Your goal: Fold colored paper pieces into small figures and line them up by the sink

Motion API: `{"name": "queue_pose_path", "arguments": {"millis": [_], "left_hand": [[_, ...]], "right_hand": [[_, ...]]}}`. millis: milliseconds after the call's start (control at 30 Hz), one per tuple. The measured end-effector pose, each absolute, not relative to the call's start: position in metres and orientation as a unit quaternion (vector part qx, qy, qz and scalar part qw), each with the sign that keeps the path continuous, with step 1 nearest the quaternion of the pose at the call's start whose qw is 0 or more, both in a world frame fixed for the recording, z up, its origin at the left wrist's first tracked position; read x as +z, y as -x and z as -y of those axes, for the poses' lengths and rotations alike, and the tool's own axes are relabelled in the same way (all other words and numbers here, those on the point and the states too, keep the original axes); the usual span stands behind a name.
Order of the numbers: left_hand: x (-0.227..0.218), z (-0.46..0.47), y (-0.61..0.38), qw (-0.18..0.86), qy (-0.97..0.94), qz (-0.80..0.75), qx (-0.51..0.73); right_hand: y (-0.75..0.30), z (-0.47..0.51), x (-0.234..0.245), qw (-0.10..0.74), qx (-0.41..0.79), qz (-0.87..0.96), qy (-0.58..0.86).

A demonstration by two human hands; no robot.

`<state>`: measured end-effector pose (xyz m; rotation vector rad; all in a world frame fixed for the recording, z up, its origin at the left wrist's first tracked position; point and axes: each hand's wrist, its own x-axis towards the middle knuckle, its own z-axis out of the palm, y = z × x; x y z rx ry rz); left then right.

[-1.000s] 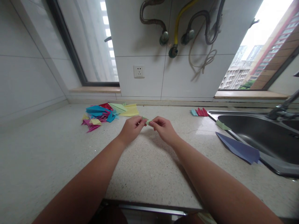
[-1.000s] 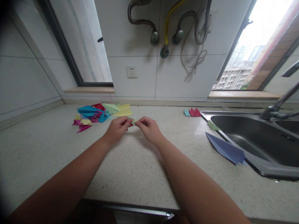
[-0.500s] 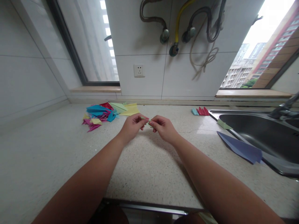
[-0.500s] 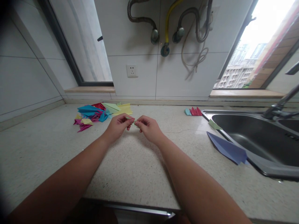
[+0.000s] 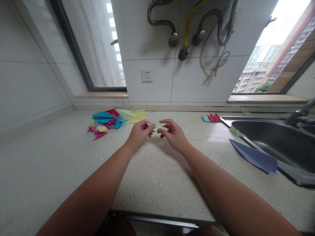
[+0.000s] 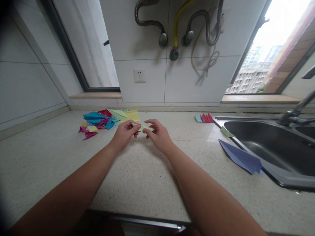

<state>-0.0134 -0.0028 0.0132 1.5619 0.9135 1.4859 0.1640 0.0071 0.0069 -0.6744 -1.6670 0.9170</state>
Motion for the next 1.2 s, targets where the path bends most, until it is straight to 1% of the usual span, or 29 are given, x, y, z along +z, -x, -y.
{"name": "queue_pose_path", "arguments": {"millis": [167,500,667,800,900,967,1100,1200], "left_hand": [[0.016,0.004,0.014,0.432,-0.581,-0.359,0.589],[0.025,0.009,0.014,0.429,-0.591,-0.344,0.589],[0.023,0.007,0.018,0.421,-0.586,-0.331,0.608],[0.021,0.006,0.016,0.431,-0.594,-0.33,0.593],[0.019,0.006,0.014,0.436,-0.6,-0.329,0.584],[0.019,0.006,0.012,0.448,-0.587,-0.334,0.585],[0.02,0.007,0.011,0.497,-0.541,-0.342,0.585],[0.021,0.008,0.009,0.531,-0.511,-0.337,0.585]], "right_hand": [[-0.167,-0.01,0.009,0.559,0.412,0.668,0.269],[-0.174,-0.013,0.015,0.559,0.406,0.686,0.226],[-0.175,-0.009,0.019,0.551,0.413,0.677,0.26],[-0.174,-0.01,0.016,0.555,0.397,0.675,0.28],[-0.172,-0.01,0.011,0.57,0.36,0.684,0.279],[-0.17,-0.007,0.01,0.578,0.306,0.702,0.281],[-0.169,0.002,0.014,0.578,0.184,0.741,0.288],[-0.168,0.005,0.018,0.584,0.136,0.757,0.261]]}}
